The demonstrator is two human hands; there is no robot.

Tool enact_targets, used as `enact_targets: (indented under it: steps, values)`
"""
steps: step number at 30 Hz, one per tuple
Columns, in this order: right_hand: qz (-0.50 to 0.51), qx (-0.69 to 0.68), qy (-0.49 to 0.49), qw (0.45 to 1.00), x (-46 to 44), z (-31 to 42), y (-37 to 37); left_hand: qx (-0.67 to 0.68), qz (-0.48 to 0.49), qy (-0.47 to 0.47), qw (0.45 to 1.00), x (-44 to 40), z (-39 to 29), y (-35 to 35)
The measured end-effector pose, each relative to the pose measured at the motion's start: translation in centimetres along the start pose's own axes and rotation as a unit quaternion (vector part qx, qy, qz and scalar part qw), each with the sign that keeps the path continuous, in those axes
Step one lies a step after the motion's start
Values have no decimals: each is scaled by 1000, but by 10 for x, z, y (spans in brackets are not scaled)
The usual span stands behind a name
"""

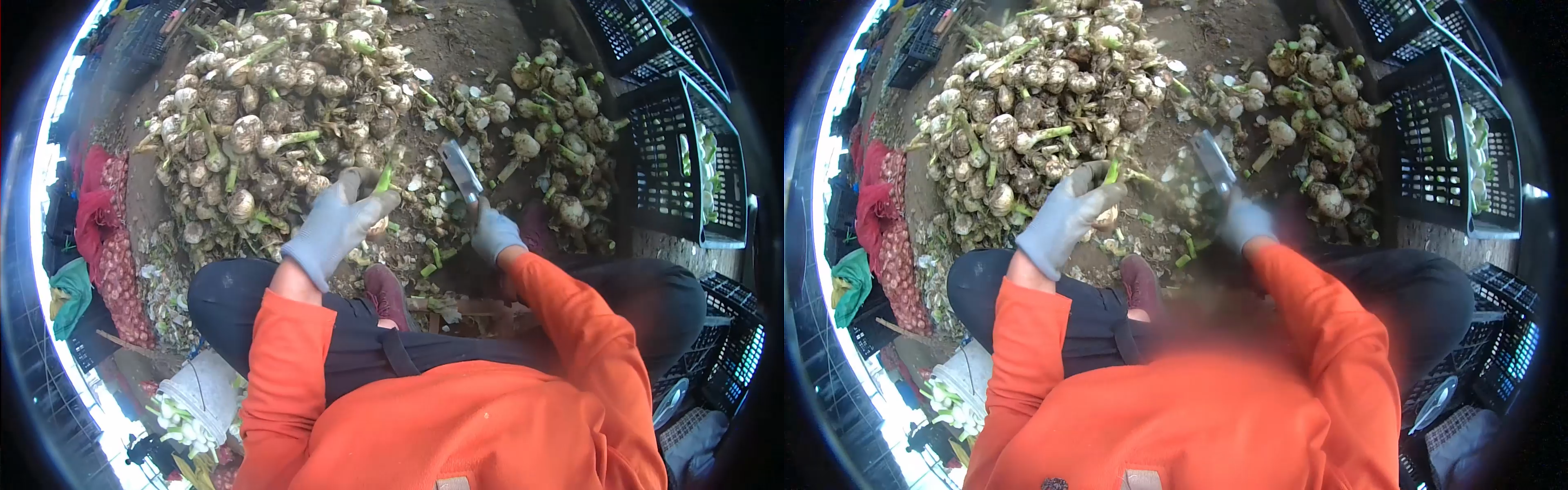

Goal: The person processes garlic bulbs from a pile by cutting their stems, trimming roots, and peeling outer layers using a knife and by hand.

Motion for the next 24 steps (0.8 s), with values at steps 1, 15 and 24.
enact_targets:
  steps: [1, 15, 24]
  values:
    - [0, -26, 0, 1000, 6, 5, 8, -90, -20, -35, 995, -2, -1, 3]
    - [-76, -456, 197, 864, 174, 59, 141, -192, -42, -55, 979, -5, -2, -18]
    - [-257, -112, 296, 913, 171, 76, 125, -388, -53, -98, 915, 7, -23, -48]
Point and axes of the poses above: each hand's wrist, its own x-axis away from the middle knuckle, its own y-axis out of the back of the hand, z = x × y, the point moved 6 cm from there along -x, towards the middle knuckle, and after that the axes turned 3 degrees about z, right-handed, at the moved point
